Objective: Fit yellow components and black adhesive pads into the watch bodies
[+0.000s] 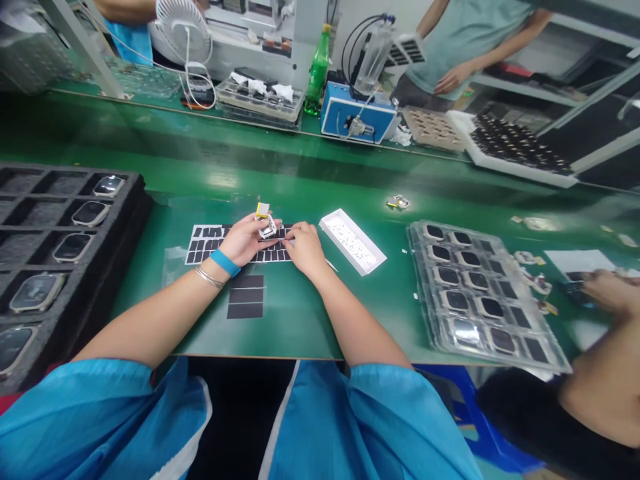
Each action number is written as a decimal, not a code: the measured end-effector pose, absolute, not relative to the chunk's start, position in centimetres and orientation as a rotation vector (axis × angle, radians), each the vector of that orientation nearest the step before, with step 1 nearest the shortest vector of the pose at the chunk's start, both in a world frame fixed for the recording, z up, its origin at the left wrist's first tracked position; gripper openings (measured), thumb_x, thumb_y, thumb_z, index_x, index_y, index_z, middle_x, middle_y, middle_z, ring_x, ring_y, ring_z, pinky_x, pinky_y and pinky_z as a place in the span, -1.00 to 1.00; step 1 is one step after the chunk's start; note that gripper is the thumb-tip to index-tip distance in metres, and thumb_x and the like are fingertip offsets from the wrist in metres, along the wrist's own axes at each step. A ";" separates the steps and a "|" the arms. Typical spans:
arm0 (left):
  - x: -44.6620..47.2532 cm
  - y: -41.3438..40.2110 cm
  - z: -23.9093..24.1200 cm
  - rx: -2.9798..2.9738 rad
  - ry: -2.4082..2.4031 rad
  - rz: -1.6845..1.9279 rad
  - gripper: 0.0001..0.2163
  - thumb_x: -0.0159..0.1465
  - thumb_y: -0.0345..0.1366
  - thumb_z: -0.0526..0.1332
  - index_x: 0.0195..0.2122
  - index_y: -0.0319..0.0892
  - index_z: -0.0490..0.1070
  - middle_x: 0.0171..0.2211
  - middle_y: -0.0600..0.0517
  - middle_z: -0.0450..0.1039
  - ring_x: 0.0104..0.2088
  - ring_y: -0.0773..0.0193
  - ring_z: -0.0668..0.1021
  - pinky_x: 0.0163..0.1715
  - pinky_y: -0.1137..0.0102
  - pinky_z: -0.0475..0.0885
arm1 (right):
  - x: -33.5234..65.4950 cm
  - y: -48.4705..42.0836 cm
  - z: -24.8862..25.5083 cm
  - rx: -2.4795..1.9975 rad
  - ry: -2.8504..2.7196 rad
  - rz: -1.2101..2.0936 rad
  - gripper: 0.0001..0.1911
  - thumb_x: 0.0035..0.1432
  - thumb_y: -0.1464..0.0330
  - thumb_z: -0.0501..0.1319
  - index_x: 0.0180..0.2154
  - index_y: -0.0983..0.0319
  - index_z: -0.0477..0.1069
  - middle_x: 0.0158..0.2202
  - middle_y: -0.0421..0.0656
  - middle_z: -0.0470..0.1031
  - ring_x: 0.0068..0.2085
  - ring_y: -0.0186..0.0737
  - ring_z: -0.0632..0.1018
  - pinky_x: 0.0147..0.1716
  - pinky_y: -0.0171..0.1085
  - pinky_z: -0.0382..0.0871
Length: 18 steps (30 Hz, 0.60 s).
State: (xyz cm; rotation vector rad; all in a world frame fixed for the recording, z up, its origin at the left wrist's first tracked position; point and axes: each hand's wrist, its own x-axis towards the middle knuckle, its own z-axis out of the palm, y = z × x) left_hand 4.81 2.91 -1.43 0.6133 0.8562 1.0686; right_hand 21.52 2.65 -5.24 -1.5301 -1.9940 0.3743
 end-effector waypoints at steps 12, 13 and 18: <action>4.9 2.9 -1.8 0.664 0.883 1.099 -0.85 0.12 -0.42 0.28 -0.27 -0.20 0.40 -0.32 -0.01 0.60 -0.25 0.27 0.60 -0.10 0.20 0.53 | 21.9 0.1 -2.3 -1.182 -1.878 0.300 -0.93 0.22 0.40 0.20 -0.35 0.18 0.39 -0.16 -0.06 0.46 -0.06 -0.06 0.45 0.03 0.00 0.33; 5.0 2.8 -1.6 0.691 0.888 1.092 -0.85 0.11 -0.42 0.28 -0.27 -0.21 0.41 -0.32 -0.01 0.59 -0.27 0.27 0.60 -0.14 0.23 0.55 | 21.9 -0.4 -1.8 -1.118 -1.821 0.333 -0.92 0.23 0.38 0.20 -0.35 0.17 0.40 -0.18 -0.08 0.48 -0.08 -0.09 0.47 0.02 -0.02 0.35; 5.6 1.8 -1.1 0.836 0.909 1.001 -0.74 0.02 -0.42 0.35 -0.22 -0.23 0.51 -0.37 0.02 0.56 -0.41 0.32 0.57 -0.39 0.38 0.59 | 21.7 -0.9 -1.4 -1.091 -1.576 0.746 -0.86 0.07 0.30 0.33 -0.44 0.20 0.44 -0.35 -0.16 0.56 -0.26 -0.18 0.57 -0.15 -0.15 0.43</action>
